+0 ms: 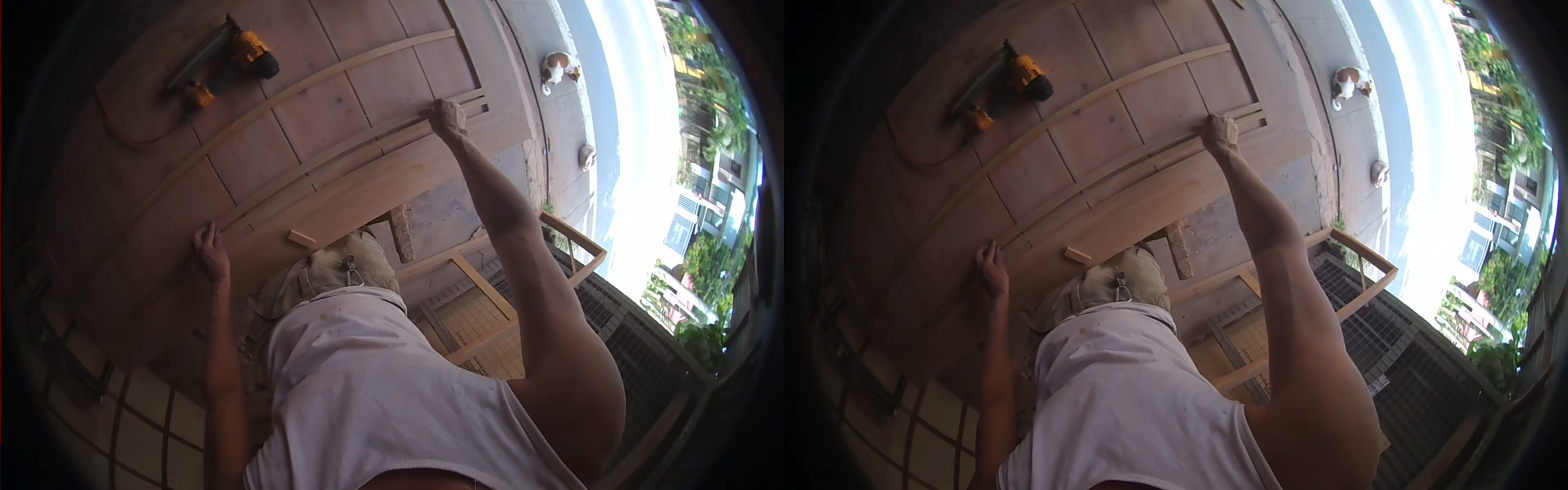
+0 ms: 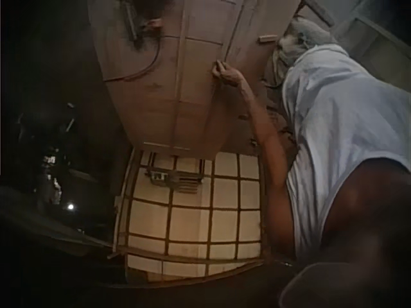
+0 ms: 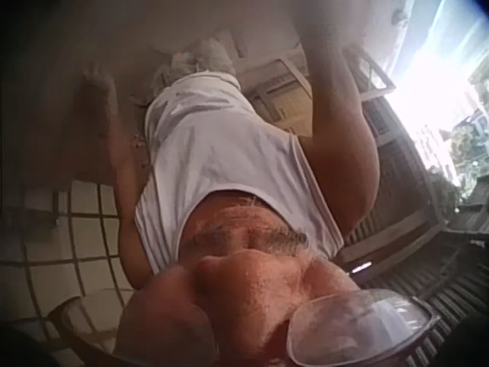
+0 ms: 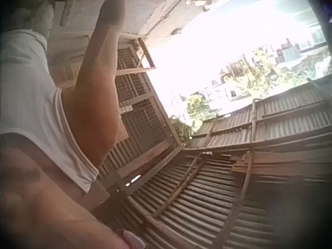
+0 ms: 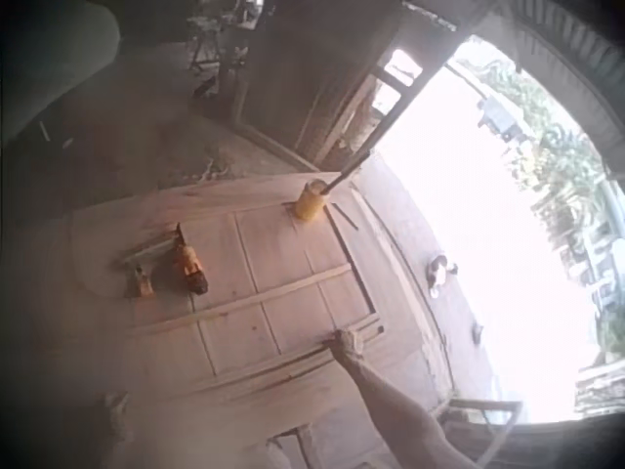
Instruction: Installing decorative wooden slats onto a wooden door panel using a nail gun and glue.
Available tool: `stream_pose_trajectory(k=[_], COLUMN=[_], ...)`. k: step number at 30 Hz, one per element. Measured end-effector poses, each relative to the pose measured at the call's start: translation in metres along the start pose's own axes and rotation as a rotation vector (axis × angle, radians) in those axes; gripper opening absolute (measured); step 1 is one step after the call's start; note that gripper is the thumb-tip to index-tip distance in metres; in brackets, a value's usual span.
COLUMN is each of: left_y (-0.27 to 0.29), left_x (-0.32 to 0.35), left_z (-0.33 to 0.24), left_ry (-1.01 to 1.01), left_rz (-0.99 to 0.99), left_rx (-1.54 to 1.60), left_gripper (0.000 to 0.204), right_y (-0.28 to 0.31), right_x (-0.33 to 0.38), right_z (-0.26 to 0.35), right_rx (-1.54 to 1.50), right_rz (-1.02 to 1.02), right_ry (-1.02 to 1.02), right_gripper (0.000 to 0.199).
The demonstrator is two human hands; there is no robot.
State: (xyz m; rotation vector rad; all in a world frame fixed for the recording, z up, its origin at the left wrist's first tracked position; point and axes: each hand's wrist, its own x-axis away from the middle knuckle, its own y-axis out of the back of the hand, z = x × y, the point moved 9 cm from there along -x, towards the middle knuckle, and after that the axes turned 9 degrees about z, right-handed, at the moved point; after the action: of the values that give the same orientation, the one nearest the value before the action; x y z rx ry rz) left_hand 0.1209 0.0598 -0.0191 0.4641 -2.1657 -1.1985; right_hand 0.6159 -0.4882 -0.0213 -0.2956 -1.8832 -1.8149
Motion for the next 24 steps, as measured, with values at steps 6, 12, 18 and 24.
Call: stream_pose_trajectory(k=[6, 12, 18, 24], left_y=[-0.007, -0.010, -0.005, 0.000], left_x=[-0.003, -0.002, -0.018, -0.017], left_z=[-0.012, -0.013, -0.012, -0.019], left_ry=[-0.030, -0.084, -0.036, -0.018], left_rz=[0.059, 0.051, 0.186, 0.193], left_rx=[-0.041, -0.087, -0.159, -0.240], left_gripper=[0.035, 0.035, 0.034, 0.035], right_y=[-0.008, -0.012, -0.025, -0.028], right_x=[0.012, 0.015, 0.039, 0.047], right_z=[-0.006, -0.008, -0.009, -0.002], right_rx=[-0.151, -0.176, -0.177, -0.174], right_rz=[0.013, -0.052, -0.157, -0.105], right_ry=[-0.052, -0.045, -0.059, -0.025], right_gripper=[0.046, 0.050, 0.063, 0.064])
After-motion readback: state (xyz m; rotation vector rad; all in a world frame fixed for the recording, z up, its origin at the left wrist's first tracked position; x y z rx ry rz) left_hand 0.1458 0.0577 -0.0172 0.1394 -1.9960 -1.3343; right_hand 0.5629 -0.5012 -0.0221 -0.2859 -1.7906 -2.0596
